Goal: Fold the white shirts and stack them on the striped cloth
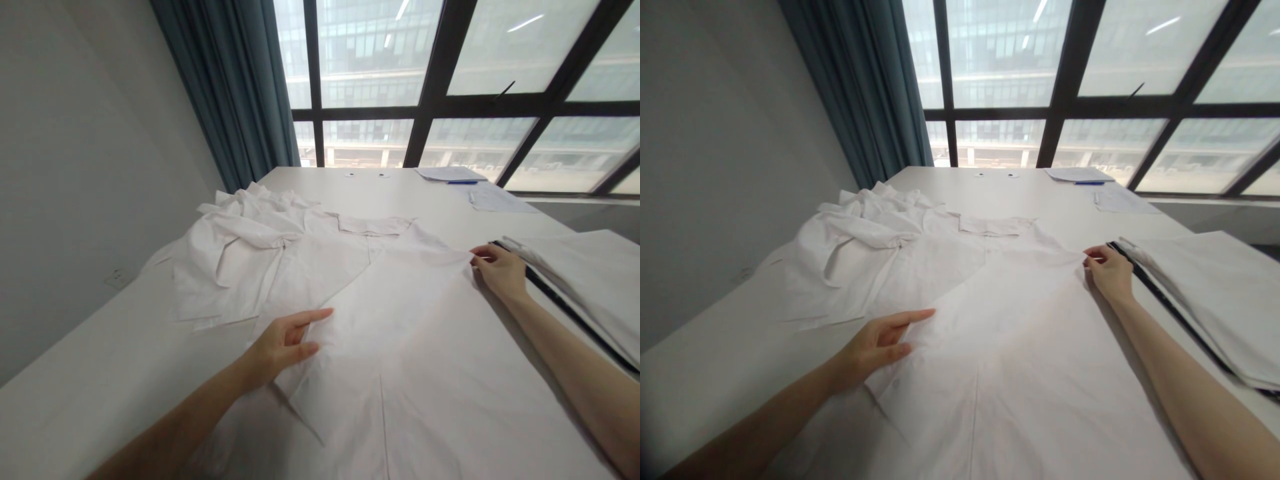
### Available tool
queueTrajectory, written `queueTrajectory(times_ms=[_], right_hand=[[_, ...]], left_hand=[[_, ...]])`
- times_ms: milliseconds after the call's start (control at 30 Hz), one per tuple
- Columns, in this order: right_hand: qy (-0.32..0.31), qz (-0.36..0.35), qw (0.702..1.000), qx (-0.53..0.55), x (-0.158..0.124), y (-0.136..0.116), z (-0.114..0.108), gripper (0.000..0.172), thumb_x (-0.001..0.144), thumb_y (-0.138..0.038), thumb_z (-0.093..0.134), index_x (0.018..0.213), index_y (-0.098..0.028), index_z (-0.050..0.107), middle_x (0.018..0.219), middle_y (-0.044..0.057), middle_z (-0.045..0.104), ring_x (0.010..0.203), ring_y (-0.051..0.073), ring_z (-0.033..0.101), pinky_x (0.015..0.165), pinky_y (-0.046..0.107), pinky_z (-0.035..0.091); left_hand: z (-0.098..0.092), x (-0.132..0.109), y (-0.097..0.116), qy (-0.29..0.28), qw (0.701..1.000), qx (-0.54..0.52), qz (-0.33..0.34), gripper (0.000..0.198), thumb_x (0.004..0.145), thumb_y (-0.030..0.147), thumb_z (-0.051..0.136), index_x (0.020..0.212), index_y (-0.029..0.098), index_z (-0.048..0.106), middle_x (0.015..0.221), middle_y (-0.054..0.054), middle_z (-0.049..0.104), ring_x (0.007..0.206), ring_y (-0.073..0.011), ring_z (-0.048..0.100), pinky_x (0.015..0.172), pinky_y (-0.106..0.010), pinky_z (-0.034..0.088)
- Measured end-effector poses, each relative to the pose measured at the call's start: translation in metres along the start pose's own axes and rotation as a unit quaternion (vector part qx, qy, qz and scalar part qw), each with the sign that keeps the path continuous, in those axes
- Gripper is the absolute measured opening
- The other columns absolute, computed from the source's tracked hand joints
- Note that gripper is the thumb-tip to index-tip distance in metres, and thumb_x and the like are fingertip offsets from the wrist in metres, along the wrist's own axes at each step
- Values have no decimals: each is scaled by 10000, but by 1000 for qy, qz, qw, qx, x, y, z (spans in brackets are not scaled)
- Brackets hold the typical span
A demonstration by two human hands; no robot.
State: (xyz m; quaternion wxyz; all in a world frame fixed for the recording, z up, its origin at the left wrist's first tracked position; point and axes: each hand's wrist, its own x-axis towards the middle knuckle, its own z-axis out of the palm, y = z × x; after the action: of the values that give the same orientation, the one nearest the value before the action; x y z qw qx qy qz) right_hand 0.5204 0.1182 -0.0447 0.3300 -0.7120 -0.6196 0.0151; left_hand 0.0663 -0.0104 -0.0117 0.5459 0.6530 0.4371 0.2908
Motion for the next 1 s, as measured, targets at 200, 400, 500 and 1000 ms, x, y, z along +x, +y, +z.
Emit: queueTrajectory(times_ms=[200,400,500,1000], right_hand=[[1,-4,998,-68,4,3,5,246,747,-312,477,851,-252,691,823,106,741,810,312,666,771,420,491],[14,-32,998,-44,10,-5,-8,335,784,-252,423,962,-131,681,979,184,709,838,291,661,809,411,498],[-29,-104,994,-14,5,-29,-11,364,830,-275,414,1067,-174,671,1142,134,684,920,255,668,872,376,503],[-211,-151,951,-169,29,-63,74,604,970,-489,248,1464,-172,389,1558,146,327,1438,332,270,1126,581,246]], left_hand=[[4,2,-3,74,964,246,76,337,838,206,540,1131,195,705,886,-27,659,604,-96,470,605,-223,438],[5,0,-6,141,870,433,190,330,862,174,514,1140,215,687,1182,-113,612,1073,-241,588,997,-461,431],[12,-5,-3,57,841,482,242,399,906,176,513,1295,237,584,1406,-114,513,1324,-265,450,1140,-510,280],[20,-11,4,-170,835,466,236,542,926,372,591,1439,388,414,1580,-39,283,1449,-290,269,1181,-511,191]])
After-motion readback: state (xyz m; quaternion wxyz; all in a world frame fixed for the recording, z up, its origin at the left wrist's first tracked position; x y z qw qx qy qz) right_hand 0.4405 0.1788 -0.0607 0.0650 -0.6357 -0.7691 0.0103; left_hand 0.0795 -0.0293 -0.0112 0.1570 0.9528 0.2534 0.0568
